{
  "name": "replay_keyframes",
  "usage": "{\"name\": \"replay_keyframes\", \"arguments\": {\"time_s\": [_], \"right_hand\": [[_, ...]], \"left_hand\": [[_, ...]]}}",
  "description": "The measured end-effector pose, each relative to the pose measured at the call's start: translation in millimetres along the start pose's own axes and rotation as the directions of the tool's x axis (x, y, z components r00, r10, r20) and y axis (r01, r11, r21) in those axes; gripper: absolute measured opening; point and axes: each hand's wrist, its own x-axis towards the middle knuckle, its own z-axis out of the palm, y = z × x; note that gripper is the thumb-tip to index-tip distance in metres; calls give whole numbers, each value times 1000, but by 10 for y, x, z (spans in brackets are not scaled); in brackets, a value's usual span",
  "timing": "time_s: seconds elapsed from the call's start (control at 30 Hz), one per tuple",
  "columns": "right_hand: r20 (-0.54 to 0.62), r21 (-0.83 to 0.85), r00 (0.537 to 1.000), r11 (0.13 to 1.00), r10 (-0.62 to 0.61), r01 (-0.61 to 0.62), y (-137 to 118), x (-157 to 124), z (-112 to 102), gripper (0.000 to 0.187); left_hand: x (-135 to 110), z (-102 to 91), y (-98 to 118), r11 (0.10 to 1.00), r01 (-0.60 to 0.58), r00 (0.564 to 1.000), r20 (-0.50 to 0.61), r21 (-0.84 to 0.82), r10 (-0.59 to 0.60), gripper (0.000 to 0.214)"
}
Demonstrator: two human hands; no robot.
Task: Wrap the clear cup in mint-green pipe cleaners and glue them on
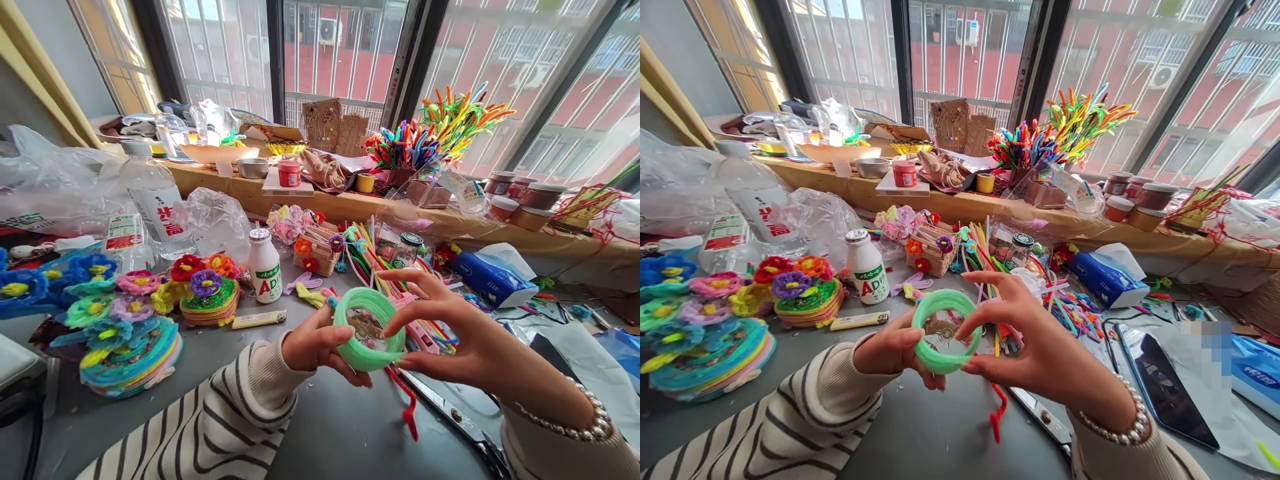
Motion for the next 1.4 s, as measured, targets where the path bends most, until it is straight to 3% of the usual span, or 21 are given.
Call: {"name": "replay_keyframes", "arguments": {"time_s": [0.2, 0.53, 0.7, 1.4], "right_hand": [[65, 27, 998, 1000, -9, 8, -27, -24, 2, 16], [152, 28, 985, 997, -82, 79, -54, -34, 9, 16], [187, 43, 980, 997, -64, 57, -73, -19, 6, 14], [176, 153, 980, 986, -89, 62, -31, -21, -8, 11]], "left_hand": [[-22, 67, 41, 992, 120, 993, -18, 49, -119, 46], [-51, 81, 47, 986, 166, 985, 37, 29, -167, 47], [-52, 81, 50, 979, 200, 977, 64, 39, -202, 47], [-65, 62, 78, 969, 244, 967, 66, 37, -246, 47]]}}
